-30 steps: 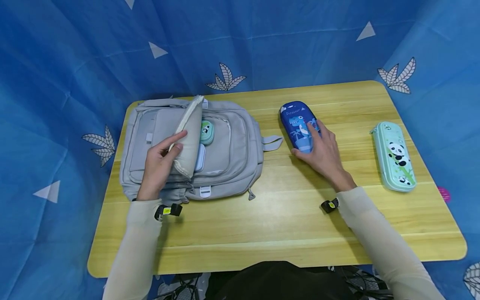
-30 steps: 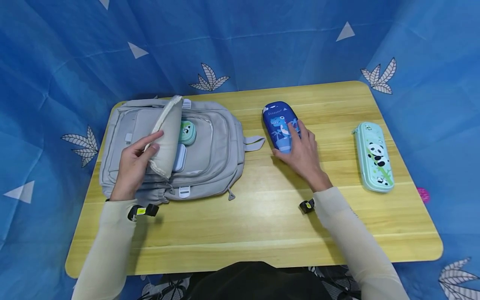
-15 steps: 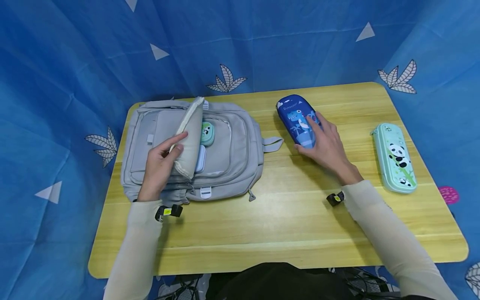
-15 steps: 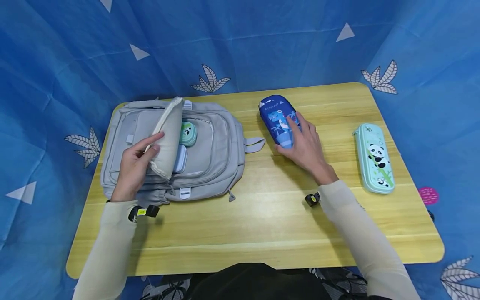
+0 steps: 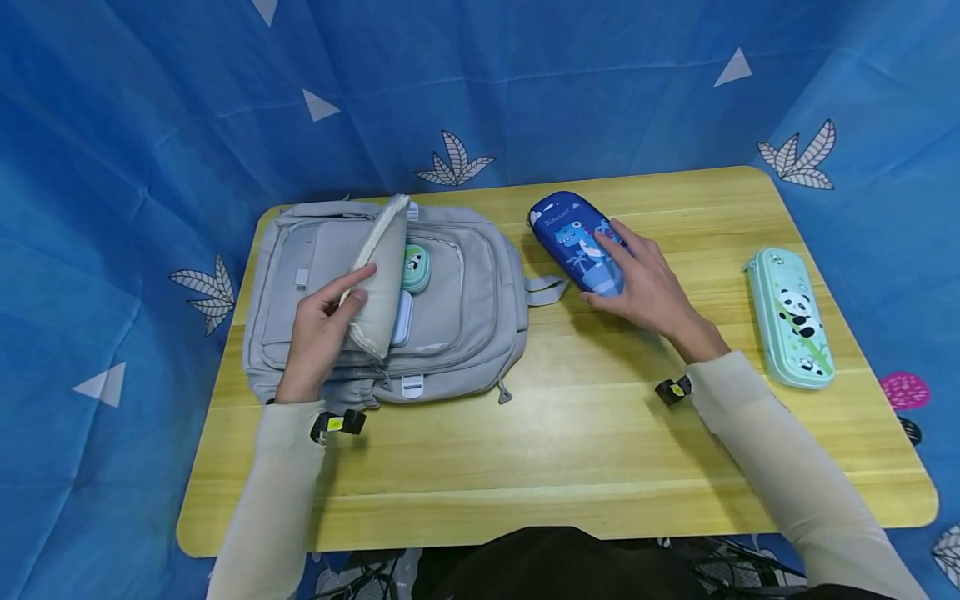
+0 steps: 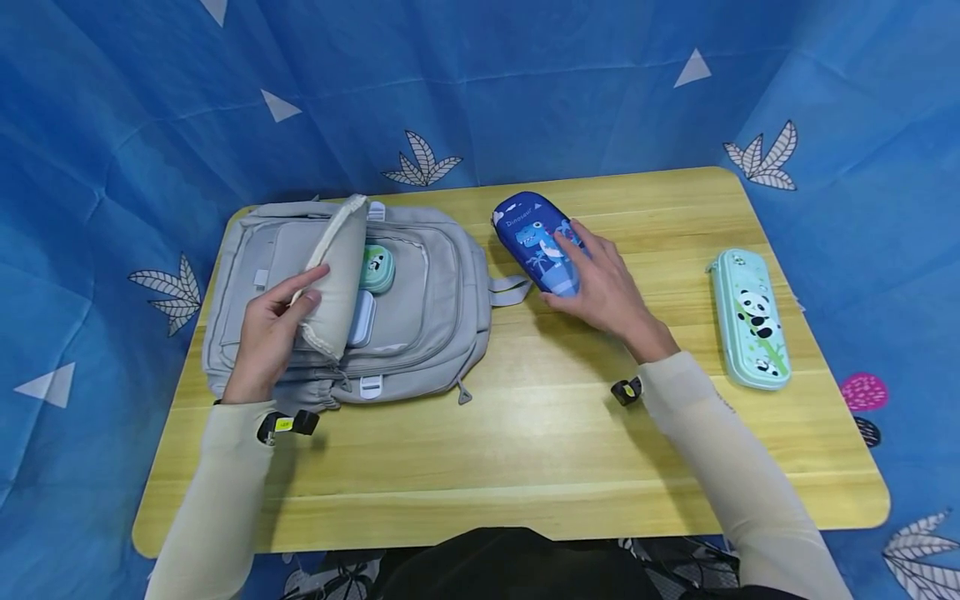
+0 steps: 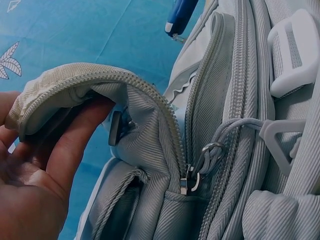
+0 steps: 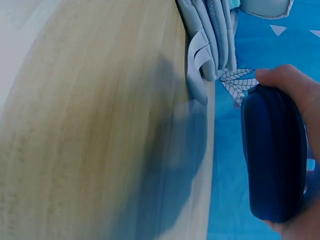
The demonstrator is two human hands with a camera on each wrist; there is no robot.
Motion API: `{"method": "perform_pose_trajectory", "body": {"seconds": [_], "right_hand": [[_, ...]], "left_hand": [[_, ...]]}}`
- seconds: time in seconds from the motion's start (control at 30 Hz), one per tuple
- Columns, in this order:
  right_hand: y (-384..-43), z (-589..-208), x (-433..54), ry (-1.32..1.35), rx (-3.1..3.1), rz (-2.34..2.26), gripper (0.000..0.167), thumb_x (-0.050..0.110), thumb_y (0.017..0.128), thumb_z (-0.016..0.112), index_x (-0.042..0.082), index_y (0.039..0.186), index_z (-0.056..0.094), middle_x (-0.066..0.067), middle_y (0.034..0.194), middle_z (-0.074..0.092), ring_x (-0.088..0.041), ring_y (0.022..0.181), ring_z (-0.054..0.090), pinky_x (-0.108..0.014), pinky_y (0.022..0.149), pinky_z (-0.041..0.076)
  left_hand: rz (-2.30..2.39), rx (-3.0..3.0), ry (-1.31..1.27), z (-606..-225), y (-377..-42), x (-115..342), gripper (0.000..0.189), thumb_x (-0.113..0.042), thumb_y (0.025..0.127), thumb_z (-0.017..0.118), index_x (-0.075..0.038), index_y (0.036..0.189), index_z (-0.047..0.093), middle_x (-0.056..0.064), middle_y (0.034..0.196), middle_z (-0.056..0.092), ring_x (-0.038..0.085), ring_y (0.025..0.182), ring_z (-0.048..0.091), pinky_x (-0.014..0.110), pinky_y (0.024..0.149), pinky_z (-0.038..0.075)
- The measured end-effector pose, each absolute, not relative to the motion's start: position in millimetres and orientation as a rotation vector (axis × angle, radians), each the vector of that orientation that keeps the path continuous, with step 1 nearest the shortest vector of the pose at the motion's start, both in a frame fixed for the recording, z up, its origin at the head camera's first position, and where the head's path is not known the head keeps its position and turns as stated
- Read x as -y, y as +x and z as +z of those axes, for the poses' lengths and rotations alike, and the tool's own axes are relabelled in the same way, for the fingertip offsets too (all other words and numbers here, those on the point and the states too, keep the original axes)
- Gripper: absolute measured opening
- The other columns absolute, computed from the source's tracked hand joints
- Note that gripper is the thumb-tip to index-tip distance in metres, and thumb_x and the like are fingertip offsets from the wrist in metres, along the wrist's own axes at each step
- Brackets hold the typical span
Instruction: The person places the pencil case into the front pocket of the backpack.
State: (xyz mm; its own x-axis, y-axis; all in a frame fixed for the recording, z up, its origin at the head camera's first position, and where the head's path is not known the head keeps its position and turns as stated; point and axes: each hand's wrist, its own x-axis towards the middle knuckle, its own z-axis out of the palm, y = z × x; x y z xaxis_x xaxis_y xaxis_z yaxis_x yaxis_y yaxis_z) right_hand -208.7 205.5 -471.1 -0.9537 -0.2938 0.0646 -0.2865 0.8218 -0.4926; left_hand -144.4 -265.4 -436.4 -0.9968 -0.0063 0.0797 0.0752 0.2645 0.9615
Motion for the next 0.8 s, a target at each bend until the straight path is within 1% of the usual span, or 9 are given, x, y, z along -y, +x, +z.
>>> {"method": "perform_pose_trajectory", "body": {"seconds": [0.07, 0.17, 0.27, 0.33, 0.43, 0.5, 0.57, 0.67, 0.8], "right_hand": [[-210, -471, -205, -0.506, -2.977, -0.797, 0.102, 0.047, 0.088, 0.086, 0.013, 0.171, 0.038, -0.016, 0.181, 0.022, -0.05, 0.153, 0.033, -0.072, 0.117, 0.037], [-211, -470, -203, -0.54, -2.965, -0.788, 0.103, 0.047, 0.087, 0.087, 0.015, 0.172, 0.037, -0.014, 0.182, 0.021, -0.049, 0.153, 0.033, -0.072, 0.116, 0.038], [-212, -470, -201, -0.572, -2.956, -0.787, 0.104, 0.047, 0.087, 0.088, 0.016, 0.172, 0.037, -0.014, 0.182, 0.021, -0.049, 0.154, 0.033, -0.073, 0.115, 0.039], [-212, -468, -200, -0.601, -2.944, -0.789, 0.104, 0.047, 0.087, 0.087, 0.017, 0.172, 0.037, -0.013, 0.182, 0.021, -0.049, 0.154, 0.032, -0.073, 0.115, 0.04], [-211, -466, -198, -0.649, -2.917, -0.795, 0.103, 0.048, 0.087, 0.087, 0.019, 0.172, 0.036, -0.011, 0.182, 0.021, -0.049, 0.155, 0.032, -0.074, 0.114, 0.039], [-211, -465, -196, -0.673, -2.897, -0.793, 0.103, 0.048, 0.088, 0.086, 0.02, 0.173, 0.035, -0.01, 0.183, 0.02, -0.048, 0.157, 0.031, -0.074, 0.115, 0.039], [-211, -464, -195, -0.689, -2.879, -0.797, 0.103, 0.049, 0.088, 0.087, 0.022, 0.173, 0.035, -0.008, 0.183, 0.018, -0.046, 0.158, 0.03, -0.074, 0.116, 0.039], [-211, -465, -193, -0.712, -2.86, -0.808, 0.103, 0.05, 0.088, 0.087, 0.023, 0.173, 0.035, -0.006, 0.184, 0.018, -0.045, 0.158, 0.03, -0.074, 0.115, 0.04], [-210, -464, -190, -0.764, -2.846, -0.837, 0.102, 0.049, 0.086, 0.088, 0.023, 0.172, 0.039, -0.006, 0.183, 0.021, -0.043, 0.156, 0.033, -0.071, 0.112, 0.044]], "left_hand": [[-1.861, 2.442, -0.07, -437, -145, 266, 0.036, -0.018, 0.112, 0.063, -0.018, 0.147, 0.072, 0.005, 0.159, 0.062, 0.012, 0.094, 0.051, 0.027, 0.064, 0.036], [-1.866, 2.441, -0.074, -437, -145, 266, 0.036, -0.018, 0.112, 0.063, -0.018, 0.147, 0.071, 0.005, 0.159, 0.062, 0.012, 0.114, 0.055, 0.026, 0.068, 0.038], [-1.868, 2.441, -0.075, -437, -145, 266, 0.036, -0.018, 0.112, 0.063, -0.018, 0.147, 0.071, 0.005, 0.159, 0.062, 0.011, 0.106, 0.055, 0.025, 0.069, 0.039], [-1.866, 2.442, -0.075, -438, -146, 266, 0.036, -0.018, 0.112, 0.063, -0.019, 0.147, 0.072, 0.005, 0.159, 0.062, 0.01, 0.091, 0.05, 0.025, 0.067, 0.038], [-1.864, 2.441, -0.078, -438, -146, 267, 0.036, -0.018, 0.112, 0.063, -0.019, 0.147, 0.072, 0.006, 0.158, 0.063, 0.012, 0.084, 0.045, 0.026, 0.064, 0.036], [-1.863, 2.44, -0.079, -439, -146, 267, 0.036, -0.018, 0.112, 0.063, -0.018, 0.147, 0.072, 0.006, 0.158, 0.063, 0.012, 0.084, 0.045, 0.026, 0.064, 0.036], [-1.864, 2.442, -0.083, -439, -146, 268, 0.036, -0.018, 0.112, 0.063, -0.018, 0.147, 0.072, 0.006, 0.158, 0.062, 0.012, 0.09, 0.048, 0.026, 0.066, 0.037], [-1.867, 2.443, -0.085, -439, -147, 268, 0.036, -0.018, 0.112, 0.062, -0.018, 0.147, 0.071, 0.006, 0.158, 0.063, 0.013, 0.084, 0.045, 0.026, 0.066, 0.037], [-1.877, 2.441, -0.085, -439, -147, 268, 0.036, -0.018, 0.112, 0.062, -0.017, 0.148, 0.071, 0.006, 0.159, 0.062, 0.012, 0.098, 0.054, 0.023, 0.071, 0.042]]}}
